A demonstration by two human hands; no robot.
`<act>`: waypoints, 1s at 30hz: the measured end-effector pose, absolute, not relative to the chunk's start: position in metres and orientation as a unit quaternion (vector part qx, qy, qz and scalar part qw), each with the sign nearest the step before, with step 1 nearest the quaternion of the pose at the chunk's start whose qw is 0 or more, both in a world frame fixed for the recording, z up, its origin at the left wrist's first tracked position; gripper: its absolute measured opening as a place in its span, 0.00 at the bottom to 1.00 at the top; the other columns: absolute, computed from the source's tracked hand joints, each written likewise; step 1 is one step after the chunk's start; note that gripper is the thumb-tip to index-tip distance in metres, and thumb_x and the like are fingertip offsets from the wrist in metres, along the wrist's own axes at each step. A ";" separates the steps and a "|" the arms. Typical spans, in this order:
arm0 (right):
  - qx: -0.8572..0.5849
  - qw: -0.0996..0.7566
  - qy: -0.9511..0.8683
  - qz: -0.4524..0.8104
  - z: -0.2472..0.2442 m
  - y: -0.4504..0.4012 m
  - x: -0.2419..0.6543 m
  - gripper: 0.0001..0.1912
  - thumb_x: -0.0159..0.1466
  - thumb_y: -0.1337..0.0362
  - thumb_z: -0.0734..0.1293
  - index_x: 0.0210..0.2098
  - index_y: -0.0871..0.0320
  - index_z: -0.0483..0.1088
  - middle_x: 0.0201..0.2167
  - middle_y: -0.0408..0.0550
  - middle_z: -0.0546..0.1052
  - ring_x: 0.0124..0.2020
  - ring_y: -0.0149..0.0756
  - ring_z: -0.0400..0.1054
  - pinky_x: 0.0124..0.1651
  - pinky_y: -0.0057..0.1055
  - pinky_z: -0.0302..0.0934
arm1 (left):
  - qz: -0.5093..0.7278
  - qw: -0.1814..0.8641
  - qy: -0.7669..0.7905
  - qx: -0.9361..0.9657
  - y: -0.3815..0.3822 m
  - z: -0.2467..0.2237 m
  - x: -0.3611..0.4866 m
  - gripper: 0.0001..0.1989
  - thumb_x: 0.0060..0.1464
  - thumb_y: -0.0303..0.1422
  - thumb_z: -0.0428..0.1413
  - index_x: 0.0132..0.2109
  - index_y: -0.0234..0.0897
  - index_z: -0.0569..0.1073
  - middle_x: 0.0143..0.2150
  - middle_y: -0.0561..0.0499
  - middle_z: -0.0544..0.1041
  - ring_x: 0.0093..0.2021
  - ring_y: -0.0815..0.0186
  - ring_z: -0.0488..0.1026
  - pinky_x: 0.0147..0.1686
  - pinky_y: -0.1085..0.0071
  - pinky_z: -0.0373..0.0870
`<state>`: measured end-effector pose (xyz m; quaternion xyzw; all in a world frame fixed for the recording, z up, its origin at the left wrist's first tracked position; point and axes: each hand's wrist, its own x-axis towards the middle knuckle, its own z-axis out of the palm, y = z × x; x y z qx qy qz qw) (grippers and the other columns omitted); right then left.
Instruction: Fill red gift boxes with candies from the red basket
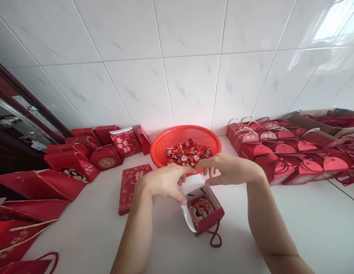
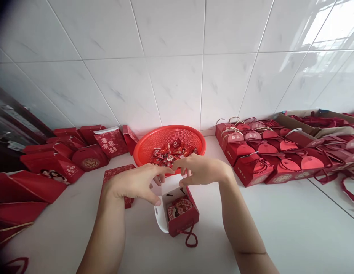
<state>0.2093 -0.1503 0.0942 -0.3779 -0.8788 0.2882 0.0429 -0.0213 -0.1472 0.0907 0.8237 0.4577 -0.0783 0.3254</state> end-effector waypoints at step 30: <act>-0.569 0.342 -0.702 0.259 -0.009 -0.261 0.214 0.19 0.67 0.51 0.64 0.56 0.49 0.67 0.57 0.50 0.73 0.46 0.42 0.72 0.50 0.41 0.69 | -0.036 0.295 0.331 0.896 -0.157 0.094 -0.020 0.45 0.39 0.36 0.68 0.66 0.44 0.65 0.65 0.47 0.69 0.64 0.50 0.66 0.59 0.63 0.66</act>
